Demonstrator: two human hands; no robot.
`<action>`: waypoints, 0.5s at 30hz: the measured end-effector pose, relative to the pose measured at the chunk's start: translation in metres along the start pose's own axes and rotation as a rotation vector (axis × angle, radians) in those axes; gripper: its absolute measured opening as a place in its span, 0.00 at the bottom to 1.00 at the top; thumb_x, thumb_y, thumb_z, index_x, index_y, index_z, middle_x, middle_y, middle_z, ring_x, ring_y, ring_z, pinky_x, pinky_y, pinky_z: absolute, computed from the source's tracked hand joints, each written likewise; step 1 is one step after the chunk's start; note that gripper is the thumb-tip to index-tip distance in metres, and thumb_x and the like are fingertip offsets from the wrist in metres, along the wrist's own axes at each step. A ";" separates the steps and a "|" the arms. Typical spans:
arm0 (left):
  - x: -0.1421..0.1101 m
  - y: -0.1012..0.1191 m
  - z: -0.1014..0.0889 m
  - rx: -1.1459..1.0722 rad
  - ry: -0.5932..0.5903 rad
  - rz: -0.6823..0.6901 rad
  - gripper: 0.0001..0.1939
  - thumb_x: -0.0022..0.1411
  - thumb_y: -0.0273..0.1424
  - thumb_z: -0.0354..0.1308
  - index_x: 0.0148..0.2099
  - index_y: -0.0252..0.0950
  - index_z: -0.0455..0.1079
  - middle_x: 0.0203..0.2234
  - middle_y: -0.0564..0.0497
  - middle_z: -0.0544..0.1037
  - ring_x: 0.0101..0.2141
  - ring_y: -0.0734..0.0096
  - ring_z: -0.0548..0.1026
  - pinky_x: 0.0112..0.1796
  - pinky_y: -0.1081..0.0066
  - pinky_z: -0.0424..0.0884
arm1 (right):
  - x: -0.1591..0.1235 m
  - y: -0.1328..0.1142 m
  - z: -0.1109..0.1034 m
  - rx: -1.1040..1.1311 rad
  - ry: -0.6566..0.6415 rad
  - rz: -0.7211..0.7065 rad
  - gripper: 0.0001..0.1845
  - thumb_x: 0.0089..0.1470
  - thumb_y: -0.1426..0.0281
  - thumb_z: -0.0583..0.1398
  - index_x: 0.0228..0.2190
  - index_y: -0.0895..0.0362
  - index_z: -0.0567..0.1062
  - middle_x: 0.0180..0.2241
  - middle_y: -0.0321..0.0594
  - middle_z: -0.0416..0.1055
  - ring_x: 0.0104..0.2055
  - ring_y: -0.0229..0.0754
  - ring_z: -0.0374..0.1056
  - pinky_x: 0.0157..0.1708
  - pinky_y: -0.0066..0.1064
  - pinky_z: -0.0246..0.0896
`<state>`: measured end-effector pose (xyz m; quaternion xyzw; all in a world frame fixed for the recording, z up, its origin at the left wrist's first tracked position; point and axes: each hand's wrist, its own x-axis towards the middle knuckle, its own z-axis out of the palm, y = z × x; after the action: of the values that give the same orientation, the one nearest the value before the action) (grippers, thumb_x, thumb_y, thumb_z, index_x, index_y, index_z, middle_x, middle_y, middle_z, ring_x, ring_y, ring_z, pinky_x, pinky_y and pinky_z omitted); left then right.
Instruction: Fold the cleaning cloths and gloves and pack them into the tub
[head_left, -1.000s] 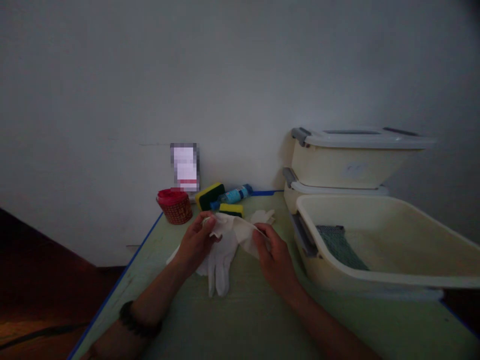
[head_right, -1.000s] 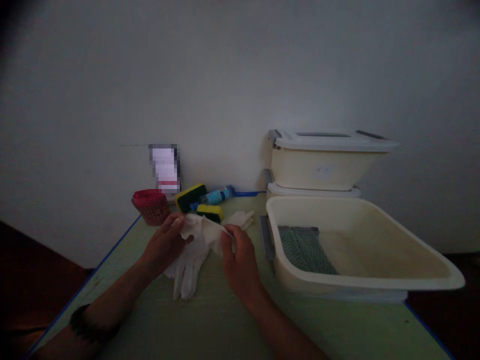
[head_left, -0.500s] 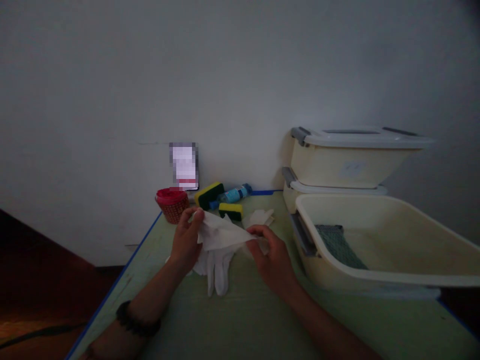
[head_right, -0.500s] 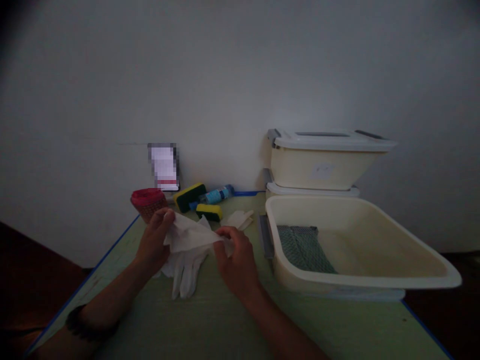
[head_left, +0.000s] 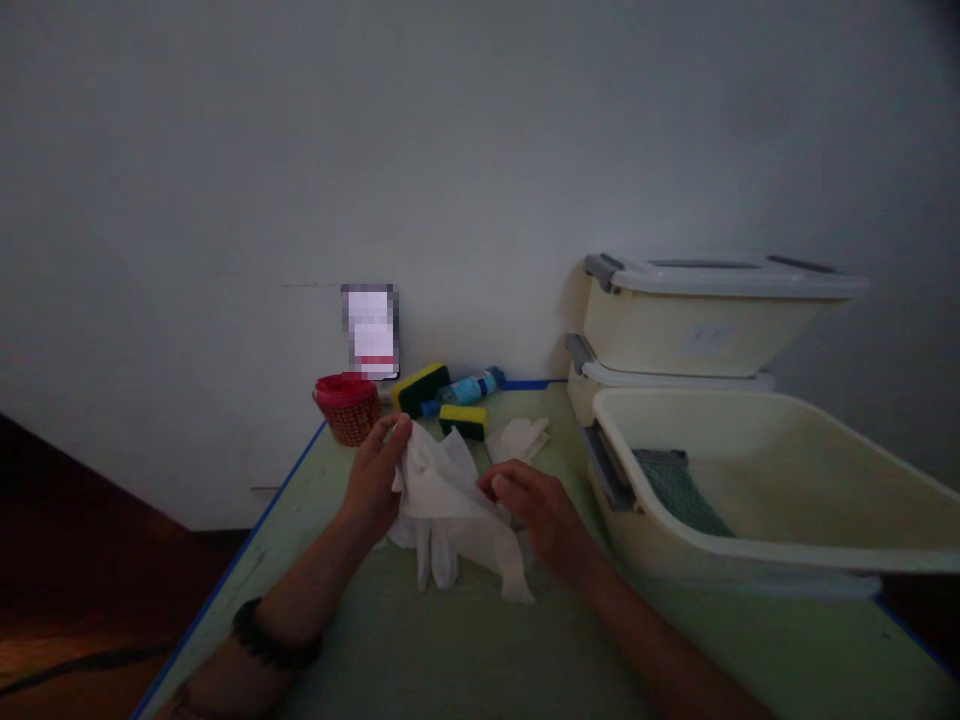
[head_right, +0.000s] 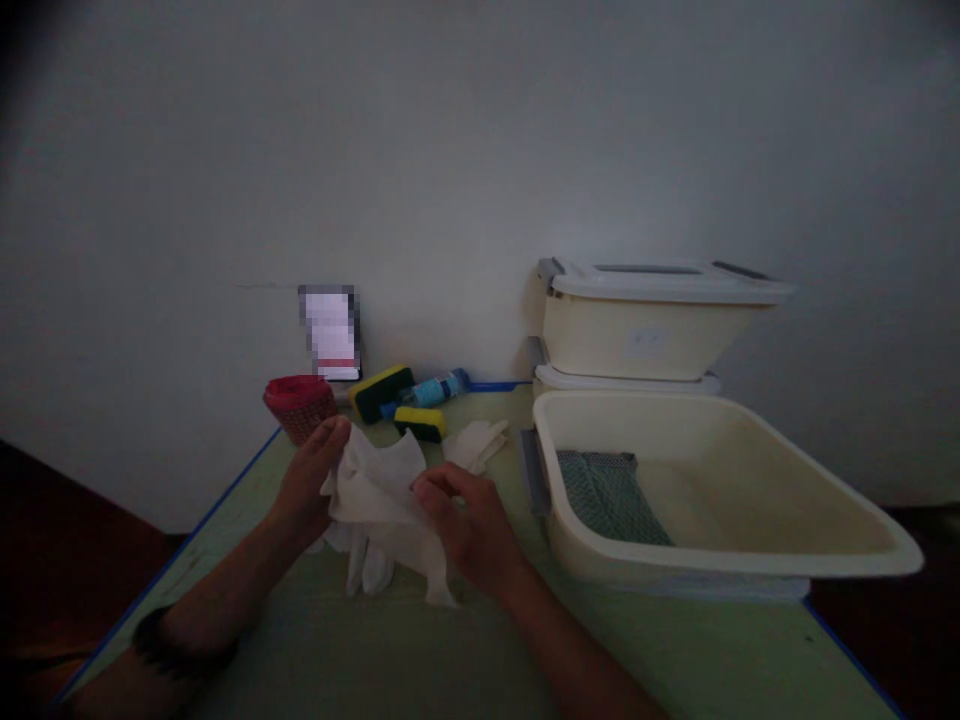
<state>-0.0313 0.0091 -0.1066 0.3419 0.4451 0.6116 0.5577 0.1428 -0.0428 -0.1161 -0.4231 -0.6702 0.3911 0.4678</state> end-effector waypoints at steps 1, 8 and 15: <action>-0.001 0.001 0.000 -0.010 -0.015 -0.003 0.18 0.42 0.38 0.66 0.31 0.36 0.65 0.17 0.60 0.69 0.18 0.79 0.67 0.19 0.80 0.65 | 0.000 0.000 0.001 -0.030 -0.001 0.038 0.14 0.53 0.61 0.53 0.29 0.58 0.72 0.28 0.38 0.69 0.32 0.39 0.64 0.33 0.30 0.56; -0.004 0.006 -0.001 -0.281 -0.278 -0.174 0.17 0.47 0.36 0.65 0.38 0.35 0.69 0.28 0.53 0.76 0.29 0.72 0.74 0.32 0.76 0.71 | -0.001 0.001 0.007 0.043 -0.105 0.145 0.11 0.53 0.63 0.54 0.26 0.58 0.67 0.20 0.32 0.63 0.23 0.33 0.58 0.24 0.26 0.53; -0.004 0.000 -0.005 -0.322 -0.416 -0.201 0.32 0.44 0.25 0.65 0.53 0.45 0.62 0.37 0.54 0.75 0.37 0.69 0.74 0.37 0.70 0.71 | 0.003 -0.001 0.003 0.065 0.193 0.007 0.11 0.56 0.62 0.50 0.28 0.56 0.65 0.25 0.33 0.60 0.27 0.34 0.58 0.27 0.25 0.55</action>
<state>-0.0352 0.0042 -0.1076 0.3212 0.2498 0.5328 0.7420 0.1390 -0.0406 -0.1156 -0.4457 -0.6074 0.3716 0.5425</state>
